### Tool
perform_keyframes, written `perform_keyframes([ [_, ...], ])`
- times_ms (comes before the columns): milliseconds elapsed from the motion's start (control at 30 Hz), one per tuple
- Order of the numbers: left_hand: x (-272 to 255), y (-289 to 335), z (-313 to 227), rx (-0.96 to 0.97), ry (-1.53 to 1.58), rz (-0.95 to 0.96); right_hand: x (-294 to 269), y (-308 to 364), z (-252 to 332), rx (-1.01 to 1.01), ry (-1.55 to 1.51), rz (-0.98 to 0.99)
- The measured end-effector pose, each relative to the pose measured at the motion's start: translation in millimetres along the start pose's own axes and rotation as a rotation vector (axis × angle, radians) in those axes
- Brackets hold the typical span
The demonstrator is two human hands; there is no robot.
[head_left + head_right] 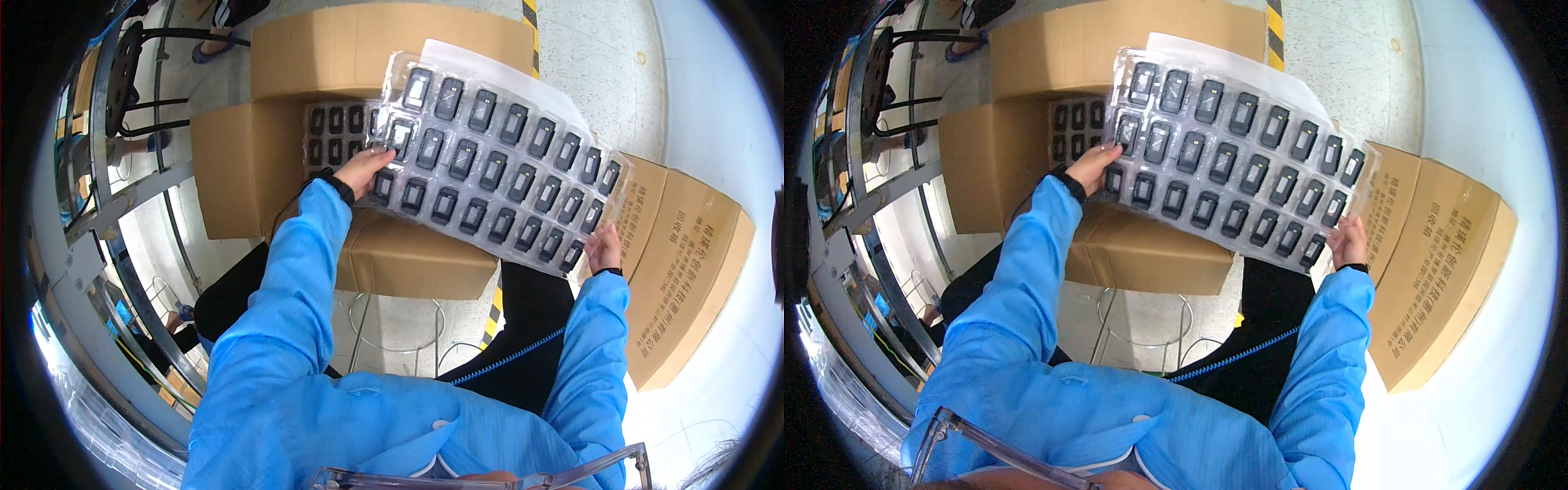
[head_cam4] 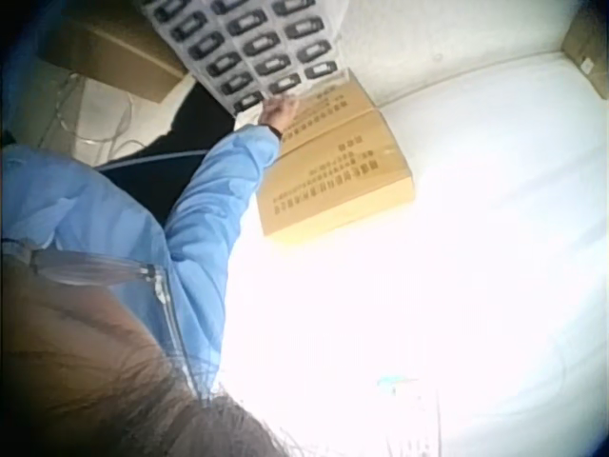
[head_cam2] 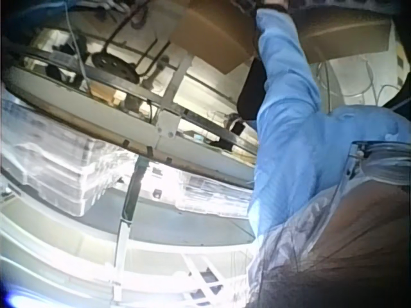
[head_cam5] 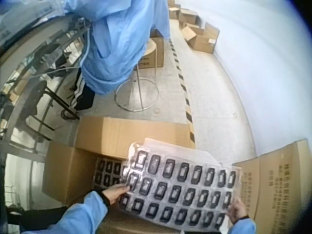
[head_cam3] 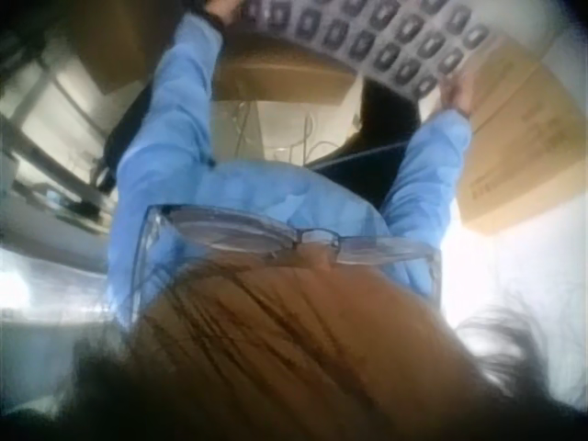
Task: Assembling small black components with wooden-colored inserts and placing them in trays, then boxing the trays in a factory environment.
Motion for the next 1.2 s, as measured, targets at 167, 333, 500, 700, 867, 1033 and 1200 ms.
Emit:
perform_keyframes([
  [167, -90, 52, 28, 0.058, -0.124, -0.221, 74, 6, 12, -0.076, 0.154, 0.124],
  [333, -171, 139, 40, -0.007, -0.03, -0.601, 171, 14, -36, 0.092, 0.175, 0.325],
  [500, -199, 171, 23, -0.054, -0.701, -0.888, 210, 6, -69, 0.075, 0.423, 0.154],
  [700, -221, 173, 7, -0.088, -0.946, -1.06, 239, -10, -75, -0.457, 1.064, -0.184],
  [867, -228, 157, -8, -0.086, -0.936, -1.138, 220, -57, -124, -0.323, 0.937, -0.237],
  [1033, -246, 135, 13, 0.006, -0.864, -1.204, 224, -80, -158, -0.234, 0.871, -0.254],
  [1200, -265, 128, 42, 0.031, -0.745, -1.289, 245, -68, -176, 0.082, 1.074, -0.303],
])
Point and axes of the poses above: each hand's wrist, its own y-axis away from the middle knuckle, its own x-axis out of the palm, z = x × y, the point moved 9 cm from there along -y, towards the middle knuckle, and after that the axes turned 4 degrees about -y, right-handed, at the moved point
